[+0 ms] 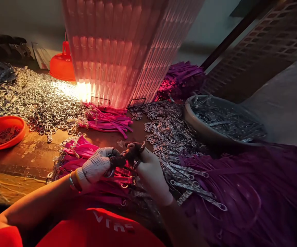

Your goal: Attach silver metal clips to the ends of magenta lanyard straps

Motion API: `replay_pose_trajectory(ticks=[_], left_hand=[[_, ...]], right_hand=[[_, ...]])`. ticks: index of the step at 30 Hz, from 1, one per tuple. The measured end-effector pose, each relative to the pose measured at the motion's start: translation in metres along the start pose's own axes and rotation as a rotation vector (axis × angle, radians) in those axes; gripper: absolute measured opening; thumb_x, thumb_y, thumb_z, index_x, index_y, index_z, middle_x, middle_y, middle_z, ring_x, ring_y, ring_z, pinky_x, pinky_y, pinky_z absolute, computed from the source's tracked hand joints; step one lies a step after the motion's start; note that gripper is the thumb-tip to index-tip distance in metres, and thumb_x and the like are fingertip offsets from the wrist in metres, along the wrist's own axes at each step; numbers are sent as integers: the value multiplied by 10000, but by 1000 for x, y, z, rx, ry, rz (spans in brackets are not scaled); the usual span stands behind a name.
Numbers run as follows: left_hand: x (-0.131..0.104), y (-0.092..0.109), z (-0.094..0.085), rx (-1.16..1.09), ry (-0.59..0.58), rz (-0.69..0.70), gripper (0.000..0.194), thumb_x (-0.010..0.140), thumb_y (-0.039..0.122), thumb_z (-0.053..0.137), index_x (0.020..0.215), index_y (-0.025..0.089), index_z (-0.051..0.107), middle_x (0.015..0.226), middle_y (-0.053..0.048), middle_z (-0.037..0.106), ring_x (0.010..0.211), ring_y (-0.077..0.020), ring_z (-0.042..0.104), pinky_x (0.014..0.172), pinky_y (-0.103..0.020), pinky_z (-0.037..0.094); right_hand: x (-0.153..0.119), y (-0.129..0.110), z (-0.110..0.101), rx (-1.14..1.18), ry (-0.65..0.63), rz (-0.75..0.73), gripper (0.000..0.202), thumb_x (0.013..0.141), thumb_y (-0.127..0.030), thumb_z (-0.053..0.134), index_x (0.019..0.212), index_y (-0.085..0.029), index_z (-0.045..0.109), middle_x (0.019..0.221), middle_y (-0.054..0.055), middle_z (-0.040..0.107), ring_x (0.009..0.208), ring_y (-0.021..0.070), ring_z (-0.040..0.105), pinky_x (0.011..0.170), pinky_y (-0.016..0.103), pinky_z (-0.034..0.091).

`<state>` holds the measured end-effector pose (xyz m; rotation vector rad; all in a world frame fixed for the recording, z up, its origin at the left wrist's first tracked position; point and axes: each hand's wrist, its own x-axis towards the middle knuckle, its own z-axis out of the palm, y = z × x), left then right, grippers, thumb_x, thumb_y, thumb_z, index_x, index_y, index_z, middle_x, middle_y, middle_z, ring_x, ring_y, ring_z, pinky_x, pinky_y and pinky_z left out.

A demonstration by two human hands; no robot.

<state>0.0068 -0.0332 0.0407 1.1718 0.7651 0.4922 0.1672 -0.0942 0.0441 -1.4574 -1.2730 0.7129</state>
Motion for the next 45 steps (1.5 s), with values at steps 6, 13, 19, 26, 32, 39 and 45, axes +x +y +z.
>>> replay_pose_trajectory(ticks=[6, 13, 19, 26, 32, 39, 45], left_hand=[[3, 0, -3, 230, 25, 109, 252, 841, 391, 597, 734, 167, 553, 516, 55, 490, 400, -59, 418, 390, -173, 320], [27, 19, -17, 382, 17, 119, 198, 848, 298, 502, 703, 164, 519, 539, 36, 486, 408, -73, 447, 396, -183, 327], [95, 26, -22, 805, -97, 174, 159, 848, 179, 486, 787, 138, 627, 650, -24, 580, 552, -120, 537, 529, -226, 417], [208, -3, -23, 1090, -34, 181, 89, 785, 176, 694, 814, 110, 642, 720, -66, 588, 762, -220, 608, 749, -372, 476], [203, -9, -27, 1000, -27, 144, 139, 820, 261, 678, 858, 127, 666, 693, -30, 606, 607, -123, 535, 598, -253, 449], [101, 20, -61, 683, 3, 10, 374, 897, 437, 491, 930, 112, 672, 636, -19, 584, 420, -77, 414, 410, -217, 334], [30, 18, -37, 359, 4, -71, 364, 879, 493, 559, 724, 164, 542, 546, 42, 479, 401, -64, 393, 392, -189, 308]], right_hand=[[-1, 4, -1, -546, -116, -227, 477, 740, -52, 433, 1148, -179, 645, 1144, 114, 668, 1069, 232, 596, 892, 352, 470], [26, 1, -14, -998, -273, -342, 98, 752, -175, 551, 673, -185, 609, 713, 72, 617, 668, 180, 500, 606, 300, 284], [24, 35, -21, -928, -43, -210, 191, 835, -203, 518, 661, -192, 594, 623, 40, 620, 561, 151, 473, 559, 302, 208], [1, 55, -5, -712, 12, -301, 213, 871, -183, 471, 797, -185, 671, 691, 55, 666, 642, 176, 563, 602, 285, 320], [4, 62, -13, -519, -22, -133, 308, 813, -127, 444, 984, -181, 694, 761, 54, 693, 671, 185, 602, 609, 272, 413], [23, 47, -14, -319, -84, -177, 435, 794, -78, 426, 1131, -210, 668, 1031, 56, 737, 969, 200, 660, 825, 293, 488], [22, 19, 10, -841, -239, -169, 217, 761, -102, 537, 904, -170, 685, 888, 85, 698, 780, 199, 617, 654, 270, 381]])
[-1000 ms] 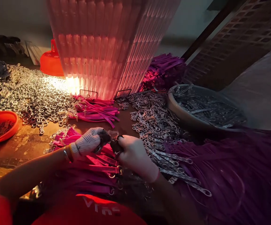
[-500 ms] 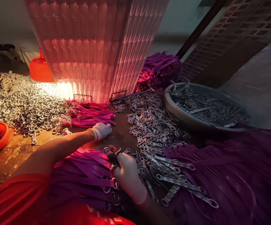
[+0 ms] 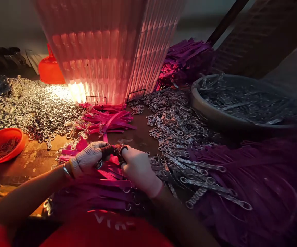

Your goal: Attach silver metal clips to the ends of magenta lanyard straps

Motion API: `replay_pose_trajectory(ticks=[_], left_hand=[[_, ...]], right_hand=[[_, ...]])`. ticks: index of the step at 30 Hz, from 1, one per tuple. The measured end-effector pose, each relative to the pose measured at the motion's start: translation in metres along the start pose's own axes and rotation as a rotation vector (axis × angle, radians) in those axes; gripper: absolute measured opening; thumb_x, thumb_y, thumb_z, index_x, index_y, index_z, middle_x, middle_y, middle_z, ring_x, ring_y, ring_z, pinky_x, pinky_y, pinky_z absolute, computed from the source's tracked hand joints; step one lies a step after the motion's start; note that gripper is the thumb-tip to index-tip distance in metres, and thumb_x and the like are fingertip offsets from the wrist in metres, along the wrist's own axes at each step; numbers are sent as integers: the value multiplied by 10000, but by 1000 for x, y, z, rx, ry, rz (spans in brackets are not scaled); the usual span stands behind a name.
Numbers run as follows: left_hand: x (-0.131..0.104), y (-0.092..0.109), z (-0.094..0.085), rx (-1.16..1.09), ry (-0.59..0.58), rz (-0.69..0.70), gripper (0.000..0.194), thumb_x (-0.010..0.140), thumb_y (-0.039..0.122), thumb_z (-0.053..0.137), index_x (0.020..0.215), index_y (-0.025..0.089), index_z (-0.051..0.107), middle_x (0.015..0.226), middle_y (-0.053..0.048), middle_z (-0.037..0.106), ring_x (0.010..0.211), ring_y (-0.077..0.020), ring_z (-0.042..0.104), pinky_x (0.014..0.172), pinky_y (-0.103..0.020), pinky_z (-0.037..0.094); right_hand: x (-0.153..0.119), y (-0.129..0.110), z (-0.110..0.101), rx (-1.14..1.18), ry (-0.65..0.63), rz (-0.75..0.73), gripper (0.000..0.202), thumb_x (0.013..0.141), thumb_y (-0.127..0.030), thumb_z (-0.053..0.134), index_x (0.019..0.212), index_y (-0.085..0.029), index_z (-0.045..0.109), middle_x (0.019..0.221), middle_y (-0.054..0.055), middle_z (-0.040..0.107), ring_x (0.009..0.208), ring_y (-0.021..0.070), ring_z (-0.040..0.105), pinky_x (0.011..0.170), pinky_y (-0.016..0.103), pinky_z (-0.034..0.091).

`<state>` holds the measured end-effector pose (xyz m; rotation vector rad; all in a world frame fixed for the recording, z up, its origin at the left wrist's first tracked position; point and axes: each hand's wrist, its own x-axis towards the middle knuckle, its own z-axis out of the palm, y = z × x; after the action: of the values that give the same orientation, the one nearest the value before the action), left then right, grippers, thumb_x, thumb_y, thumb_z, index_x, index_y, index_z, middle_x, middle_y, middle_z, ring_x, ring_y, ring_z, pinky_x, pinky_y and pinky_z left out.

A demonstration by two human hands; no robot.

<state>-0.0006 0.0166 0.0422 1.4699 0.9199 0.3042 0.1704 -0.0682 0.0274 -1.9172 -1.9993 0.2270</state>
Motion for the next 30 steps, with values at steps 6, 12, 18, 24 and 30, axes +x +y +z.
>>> replay_pose_trajectory(ticks=[6, 12, 18, 24, 30], left_hand=[[-7, -10, 17, 403, 17, 231, 162, 858, 242, 534, 724, 157, 565, 631, 4, 569, 532, -88, 448, 510, -212, 306], [-3, -23, 16, 337, -30, 217, 205, 870, 270, 486, 745, 149, 595, 638, 1, 574, 533, -96, 460, 511, -212, 341], [-14, -17, 17, 254, 34, 134, 310, 901, 411, 502, 803, 142, 621, 535, 38, 489, 452, -91, 440, 446, -205, 336], [-11, -20, 22, 330, 38, 244, 275, 902, 299, 483, 678, 152, 545, 591, 21, 530, 535, -83, 449, 509, -193, 336], [1, -11, -2, 523, -139, 338, 191, 857, 206, 504, 739, 143, 641, 681, -12, 637, 614, -108, 518, 579, -201, 373]], right_hand=[[-14, -13, -7, -285, -84, -20, 173, 725, -94, 541, 830, -167, 658, 854, 100, 677, 688, 181, 572, 579, 305, 274], [-16, -19, -15, -315, -165, 35, 258, 735, -42, 492, 913, -158, 638, 972, 122, 675, 798, 213, 615, 640, 301, 350], [-11, -17, -14, -284, -227, 20, 293, 739, -38, 473, 960, -148, 631, 827, 112, 705, 742, 232, 640, 615, 311, 347], [-15, -12, -2, -304, -229, -111, 215, 747, -107, 499, 913, -128, 634, 766, 127, 713, 715, 245, 661, 572, 319, 288], [-9, -9, -10, -369, -282, -160, 195, 803, -131, 485, 923, -136, 639, 758, 126, 712, 684, 237, 652, 533, 318, 229]])
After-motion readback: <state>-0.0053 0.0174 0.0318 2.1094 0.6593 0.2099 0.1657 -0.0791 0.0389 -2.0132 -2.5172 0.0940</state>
